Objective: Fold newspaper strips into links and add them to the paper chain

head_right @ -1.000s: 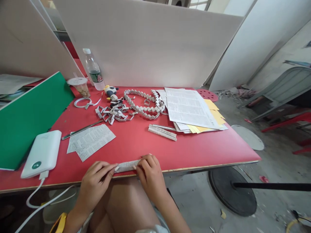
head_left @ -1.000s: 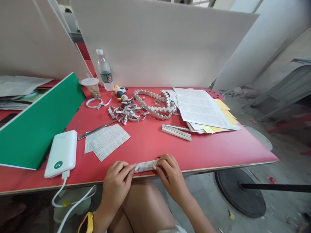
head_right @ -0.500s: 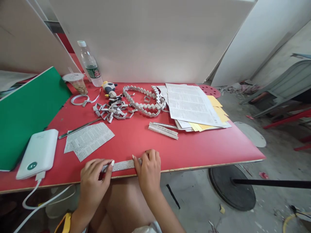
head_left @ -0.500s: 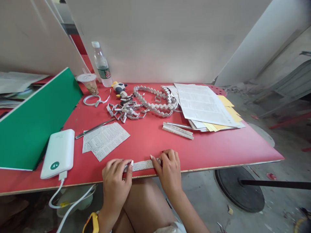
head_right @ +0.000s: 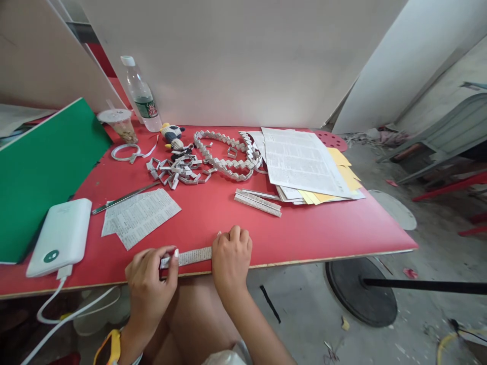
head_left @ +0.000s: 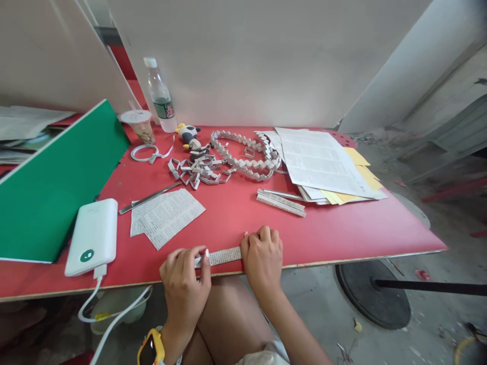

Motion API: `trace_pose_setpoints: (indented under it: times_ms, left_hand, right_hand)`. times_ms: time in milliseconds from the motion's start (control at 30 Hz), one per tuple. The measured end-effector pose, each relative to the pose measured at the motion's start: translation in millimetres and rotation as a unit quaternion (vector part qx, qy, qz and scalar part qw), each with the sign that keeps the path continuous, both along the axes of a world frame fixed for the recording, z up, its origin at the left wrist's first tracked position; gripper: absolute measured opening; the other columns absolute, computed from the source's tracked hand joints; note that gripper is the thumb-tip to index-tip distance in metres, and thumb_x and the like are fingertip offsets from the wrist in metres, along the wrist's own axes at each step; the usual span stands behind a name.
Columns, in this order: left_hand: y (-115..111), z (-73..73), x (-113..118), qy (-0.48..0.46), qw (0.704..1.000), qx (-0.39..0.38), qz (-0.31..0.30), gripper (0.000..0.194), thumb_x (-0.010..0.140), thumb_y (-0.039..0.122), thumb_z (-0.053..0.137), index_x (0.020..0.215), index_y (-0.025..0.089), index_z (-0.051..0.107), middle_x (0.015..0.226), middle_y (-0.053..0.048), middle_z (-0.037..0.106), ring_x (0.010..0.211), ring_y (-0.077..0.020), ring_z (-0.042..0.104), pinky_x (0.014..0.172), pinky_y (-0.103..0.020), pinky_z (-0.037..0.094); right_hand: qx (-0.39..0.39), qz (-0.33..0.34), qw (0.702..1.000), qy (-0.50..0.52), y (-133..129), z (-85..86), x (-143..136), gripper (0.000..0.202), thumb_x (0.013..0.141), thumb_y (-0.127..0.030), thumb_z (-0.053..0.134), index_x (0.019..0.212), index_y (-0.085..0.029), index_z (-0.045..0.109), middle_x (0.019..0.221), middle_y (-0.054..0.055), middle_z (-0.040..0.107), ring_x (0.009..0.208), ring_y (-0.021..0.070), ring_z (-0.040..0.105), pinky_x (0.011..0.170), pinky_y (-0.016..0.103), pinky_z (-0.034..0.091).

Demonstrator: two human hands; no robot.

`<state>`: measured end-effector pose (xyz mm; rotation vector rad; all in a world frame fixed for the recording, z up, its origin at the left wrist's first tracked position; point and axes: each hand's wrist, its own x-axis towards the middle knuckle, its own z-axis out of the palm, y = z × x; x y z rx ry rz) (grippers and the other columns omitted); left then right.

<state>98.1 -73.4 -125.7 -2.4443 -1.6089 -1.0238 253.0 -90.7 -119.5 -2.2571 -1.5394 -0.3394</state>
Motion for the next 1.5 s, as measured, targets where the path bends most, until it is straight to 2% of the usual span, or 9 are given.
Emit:
trace_pose_setpoints:
  times_ms: [367, 567, 800, 933, 1000, 1067, 1200, 1333, 1500]
  left_hand:
    - [-4.3, 0.0, 13.7, -0.003, 0.997, -0.021, 0.075, 0.015, 0.084, 0.022, 0.050, 0.097, 0.017, 0.055, 0.084, -0.008, 0.064, 0.086, -0.0250, 0.056, 0.075, -0.036, 0.035]
    - [-4.9, -1.2, 14.6, 0.000, 0.997, -0.006, 0.077, 0.017, 0.084, 0.019, 0.049, 0.099, 0.015, 0.055, 0.081, -0.009, 0.063, 0.084, -0.0244, 0.056, 0.075, -0.036, 0.035]
    - [-4.7, 0.5, 12.8, -0.024, 0.994, -0.033, 0.103, 0.020, 0.083, 0.020, 0.048, 0.101, 0.016, 0.055, 0.087, -0.010, 0.060, 0.088, -0.0266, 0.052, 0.071, -0.036, 0.036]
    - [-6.0, 4.1, 11.1, -0.024, 0.990, -0.046, 0.128, 0.023, 0.082, 0.022, 0.049, 0.104, 0.016, 0.055, 0.093, -0.010, 0.058, 0.093, -0.0274, 0.050, 0.074, -0.036, 0.036]
    - [-6.3, 7.3, 11.4, -0.010, 0.990, -0.063, 0.127, 0.024, 0.082, 0.022, 0.049, 0.104, 0.017, 0.055, 0.094, -0.009, 0.058, 0.095, -0.0266, 0.050, 0.076, -0.036, 0.036]
    - [-5.1, 10.9, 12.6, 0.016, 0.989, -0.085, 0.119, 0.022, 0.082, 0.021, 0.049, 0.102, 0.019, 0.057, 0.095, -0.008, 0.057, 0.095, -0.0263, 0.049, 0.076, -0.036, 0.036]
    - [3.2, 15.0, 15.3, 0.061, 0.990, -0.097, 0.082, 0.021, 0.084, 0.021, 0.046, 0.101, 0.021, 0.059, 0.098, -0.009, 0.054, 0.093, -0.0259, 0.049, 0.075, -0.035, 0.037]
    - [11.5, 14.0, 12.5, 0.068, 0.992, -0.081, 0.070, 0.024, 0.083, 0.016, 0.044, 0.103, 0.021, 0.059, 0.100, -0.010, 0.053, 0.095, -0.0257, 0.049, 0.075, -0.036, 0.037]
    - [12.7, 12.9, 3.1, 0.066, 0.991, -0.080, 0.089, 0.024, 0.082, 0.015, 0.045, 0.101, 0.021, 0.058, 0.096, -0.010, 0.053, 0.094, -0.0295, 0.050, 0.074, -0.040, 0.039]
  right_hand:
    - [0.015, -0.023, 0.998, -0.063, 12.1, -3.3, 2.4, 0.037, 0.081, -0.014, 0.046, 0.047, -0.018, 0.058, 0.064, 0.010, 0.052, 0.066, 0.0218, 0.042, 0.059, 0.038, 0.031]
    - [-0.013, 0.000, 0.997, -0.076, 18.0, 0.1, 5.6, 0.028, 0.074, -0.012, 0.051, 0.049, -0.018, 0.062, 0.062, 0.011, 0.056, 0.064, 0.0225, 0.046, 0.058, 0.037, 0.032]
    - [-0.026, -0.016, 0.996, -0.087, 19.8, -0.2, 2.1, 0.030, 0.080, -0.012, 0.048, 0.055, -0.016, 0.062, 0.064, 0.012, 0.057, 0.067, 0.0239, 0.052, 0.060, 0.036, 0.034]
    - [-0.002, 0.020, 0.997, -0.074, 13.3, 11.9, 6.0, 0.019, 0.086, -0.023, 0.050, 0.078, -0.014, 0.065, 0.081, 0.014, 0.063, 0.079, 0.0262, 0.055, 0.066, 0.037, 0.038]
    - [0.053, 0.088, 0.992, -0.068, 1.8, 18.2, 3.6, 0.022, 0.089, -0.027, 0.048, 0.099, -0.014, 0.063, 0.103, 0.016, 0.063, 0.098, 0.0264, 0.055, 0.081, 0.040, 0.039]
    - [0.087, 0.175, 0.978, -0.066, -14.6, 19.5, -4.6, 0.031, 0.093, -0.025, 0.041, 0.118, -0.016, 0.056, 0.123, 0.013, 0.058, 0.118, 0.0229, 0.047, 0.098, 0.040, 0.030]
    - [0.029, 0.301, 0.952, -0.052, -41.6, 5.1, -25.9, 0.040, 0.093, -0.021, 0.034, 0.132, -0.020, 0.045, 0.134, 0.006, 0.052, 0.128, 0.0181, 0.041, 0.107, 0.039, 0.023]
    - [-0.023, 0.277, 0.961, 0.006, -43.3, -6.6, -26.6, 0.042, 0.093, -0.024, 0.033, 0.133, -0.018, 0.044, 0.134, 0.007, 0.050, 0.126, 0.0189, 0.044, 0.110, 0.044, 0.021]
    - [-0.042, 0.212, 0.975, 0.058, -44.2, -0.7, -10.1, 0.042, 0.094, -0.027, 0.033, 0.134, -0.020, 0.044, 0.135, 0.008, 0.049, 0.129, 0.0210, 0.041, 0.110, 0.053, 0.016]
